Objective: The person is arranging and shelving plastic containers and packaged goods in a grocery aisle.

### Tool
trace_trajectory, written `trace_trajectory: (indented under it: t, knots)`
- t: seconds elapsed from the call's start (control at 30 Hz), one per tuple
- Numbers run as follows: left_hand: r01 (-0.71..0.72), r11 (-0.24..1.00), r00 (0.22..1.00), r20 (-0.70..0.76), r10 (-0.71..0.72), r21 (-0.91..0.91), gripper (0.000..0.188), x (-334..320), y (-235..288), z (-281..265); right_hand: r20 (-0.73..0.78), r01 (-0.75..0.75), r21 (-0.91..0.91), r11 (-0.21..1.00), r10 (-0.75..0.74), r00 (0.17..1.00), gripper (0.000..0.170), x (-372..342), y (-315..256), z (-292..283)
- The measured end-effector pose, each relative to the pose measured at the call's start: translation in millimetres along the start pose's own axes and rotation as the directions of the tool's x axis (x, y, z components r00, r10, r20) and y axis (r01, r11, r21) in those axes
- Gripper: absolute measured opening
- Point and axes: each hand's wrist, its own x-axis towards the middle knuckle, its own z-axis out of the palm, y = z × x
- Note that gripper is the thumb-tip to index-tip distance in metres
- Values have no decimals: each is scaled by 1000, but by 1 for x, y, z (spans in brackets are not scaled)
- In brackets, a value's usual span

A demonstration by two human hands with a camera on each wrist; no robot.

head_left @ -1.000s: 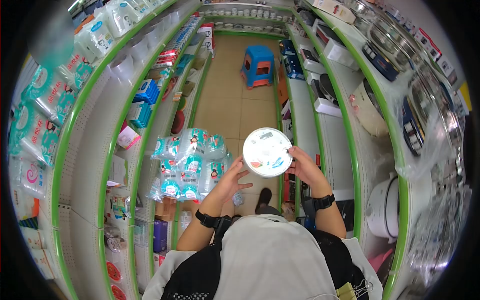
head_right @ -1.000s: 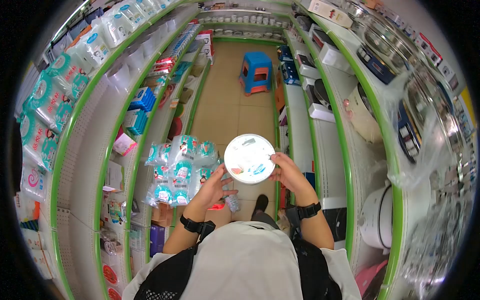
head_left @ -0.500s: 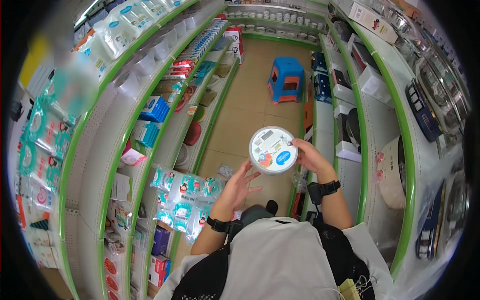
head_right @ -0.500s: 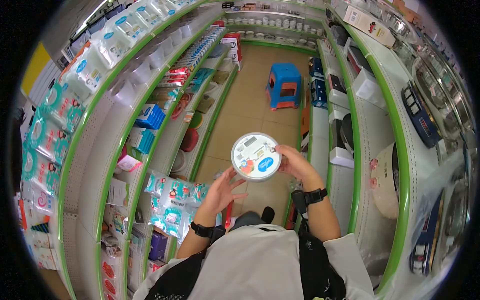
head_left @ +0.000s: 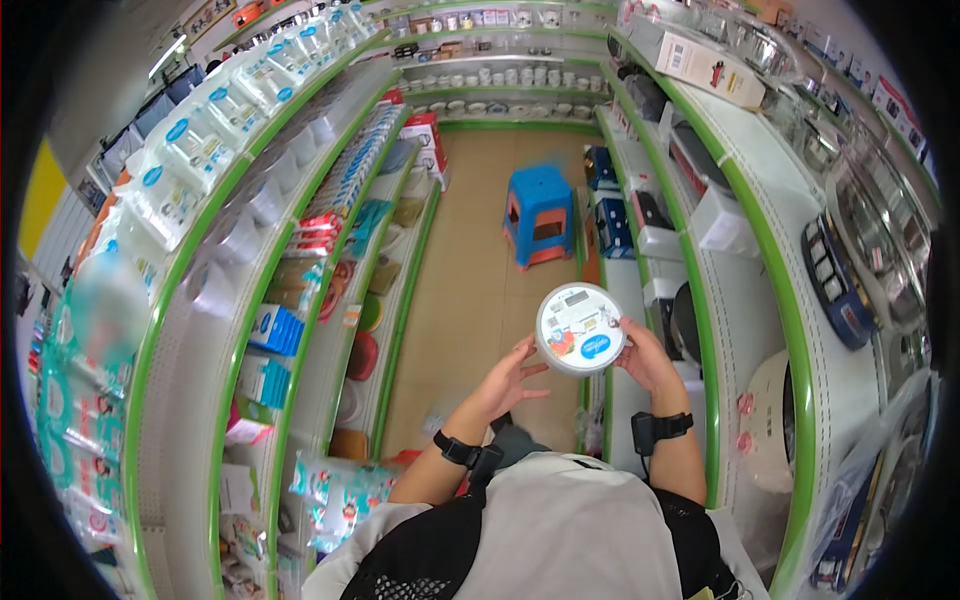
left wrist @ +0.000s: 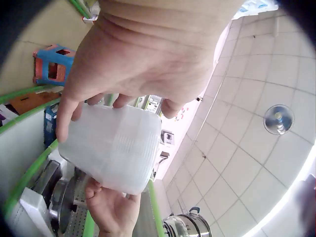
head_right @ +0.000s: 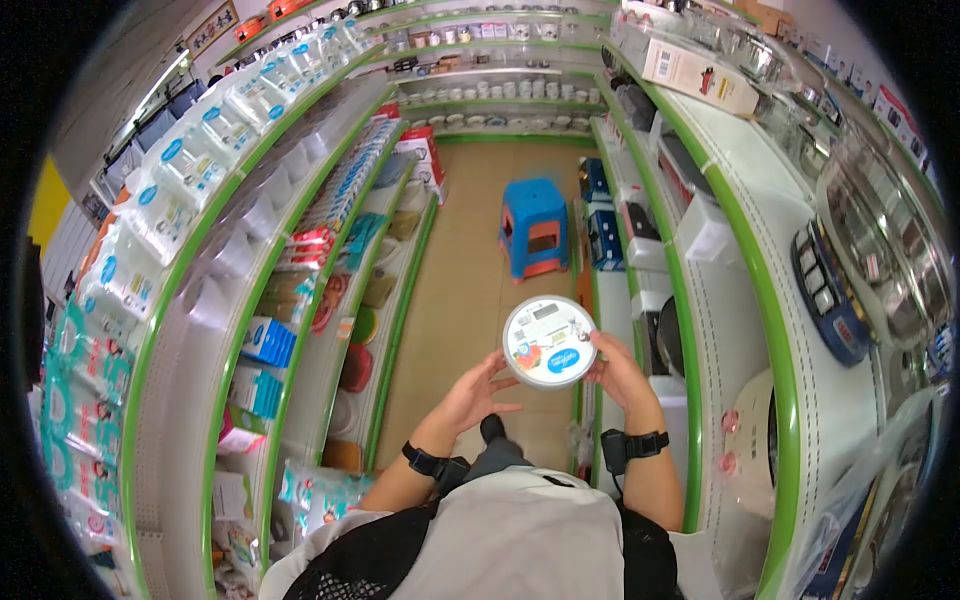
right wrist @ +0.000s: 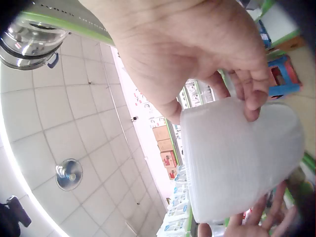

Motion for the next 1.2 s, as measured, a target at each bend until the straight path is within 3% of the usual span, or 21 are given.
trace_trajectory:
  t: [0.13, 0.23, 0.4, 0.57, 0.67, 0.83, 0.93, 1.0, 1.2]
  knots:
    - [3, 1000, 996, -94, -4, -9, 61, 41, 53, -48, 30, -2, 12, 1000, 1, 1000, 30, 75, -16, 33]
    - [-74, 996, 993, -91, 79, 58, 61, 55, 102, -89, 79, -29, -3, 1000, 29, 996, 26, 128, -37, 79]
    - [-180, 983, 956, -227, 185, 42, 66, 41, 165, -141, 276, -56, -88, 995, 79, 958, 26, 215, -42, 154]
    - [-330, 939, 858, -387, 339, 91, 74, -17, 197, -162, 470, -97, -187, 978, 176, 865, 35, 274, -32, 240]
    - [-405, 901, 764, -485, 426, 154, 78, -42, 202, -179, 611, -88, -303, 949, 265, 746, 40, 307, -24, 292]
    - [-513, 835, 522, -698, 489, 201, 80, -64, 208, -188, 758, -25, -430, 902, 376, 533, 47, 356, -2, 370]
    - [-582, 772, 339, -786, 517, 256, 67, -66, 214, -190, 805, 14, -486, 874, 442, 395, 51, 377, 4, 410]
    - [-635, 711, 154, -852, 500, 302, 62, -69, 217, -191, 830, 36, -501, 865, 468, 302, 53, 390, 7, 443]
    - [-723, 529, -215, -872, 439, 444, 53, -88, 218, -183, 833, 26, -549, 835, 550, -62, 54, 398, 29, 517]
